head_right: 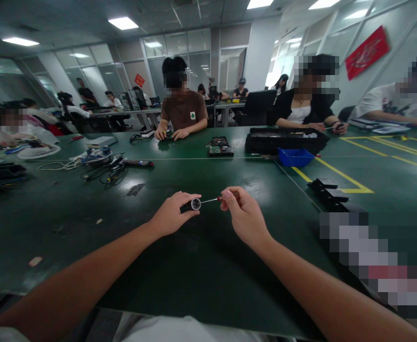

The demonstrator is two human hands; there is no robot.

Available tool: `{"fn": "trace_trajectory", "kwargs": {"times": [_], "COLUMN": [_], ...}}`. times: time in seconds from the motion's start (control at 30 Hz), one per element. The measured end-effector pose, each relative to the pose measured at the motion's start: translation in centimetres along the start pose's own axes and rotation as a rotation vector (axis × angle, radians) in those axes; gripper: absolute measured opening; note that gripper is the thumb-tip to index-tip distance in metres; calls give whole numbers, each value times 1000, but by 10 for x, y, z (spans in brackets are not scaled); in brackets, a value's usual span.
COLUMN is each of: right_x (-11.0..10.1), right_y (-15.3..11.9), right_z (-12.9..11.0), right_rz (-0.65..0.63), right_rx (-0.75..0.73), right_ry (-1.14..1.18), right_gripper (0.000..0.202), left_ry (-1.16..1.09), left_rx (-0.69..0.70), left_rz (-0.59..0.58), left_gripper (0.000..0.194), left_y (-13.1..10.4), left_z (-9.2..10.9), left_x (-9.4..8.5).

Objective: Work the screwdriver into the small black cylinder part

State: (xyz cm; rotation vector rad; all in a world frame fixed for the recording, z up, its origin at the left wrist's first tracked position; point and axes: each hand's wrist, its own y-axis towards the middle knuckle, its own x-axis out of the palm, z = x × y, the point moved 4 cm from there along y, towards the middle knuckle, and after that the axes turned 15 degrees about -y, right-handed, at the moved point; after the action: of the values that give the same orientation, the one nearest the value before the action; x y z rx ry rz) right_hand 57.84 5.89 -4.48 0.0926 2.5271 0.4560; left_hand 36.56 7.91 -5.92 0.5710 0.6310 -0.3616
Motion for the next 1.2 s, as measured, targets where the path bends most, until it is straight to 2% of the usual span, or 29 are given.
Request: {"fn": "trace_trajectory", "kwargs": {"times": [0.27, 0.37, 0.5, 0.6, 0.7, 0.83, 0.93, 1.07, 1.2], "right_x": [3, -1, -6, -8, -7, -4, -3, -2, 0], "right_y": [0, 0, -1, -3, -5, -7, -8, -7, -6], "right_z": [-2, -4, -5, -9, -11, -14, -14, -9, -8], "right_rz": [5, 46, 57, 91, 94, 60, 15, -38, -75], "right_rx": [32, 33, 44, -19, -60, -109, -134, -79, -126], "right_ry": [55, -59, -259, -347, -376, -298, -232, -232, -258], "right_gripper": [29, 31, 47, 54, 45, 26, 29, 42, 31], "left_ry": [-6, -16, -24, -27, -32, -38, -19, -9, -9], "left_rx": [-24, -15, -21, -12, -21, -26, -10, -13, -25], "left_rz": [-7, -2, 0, -2, 3, -3, -35, -40, -27], "left_gripper": [43, 42, 43, 42, 42, 43, 41, 40, 41], "left_y": [0, -1, -1, -1, -1, -2, -2, -2, -2], "left_z": [-2, -2, -1, 0, -1, -1, 1, 3, 0], "left_x": [1, 2, 2, 1, 1, 1, 3, 4, 2]}}
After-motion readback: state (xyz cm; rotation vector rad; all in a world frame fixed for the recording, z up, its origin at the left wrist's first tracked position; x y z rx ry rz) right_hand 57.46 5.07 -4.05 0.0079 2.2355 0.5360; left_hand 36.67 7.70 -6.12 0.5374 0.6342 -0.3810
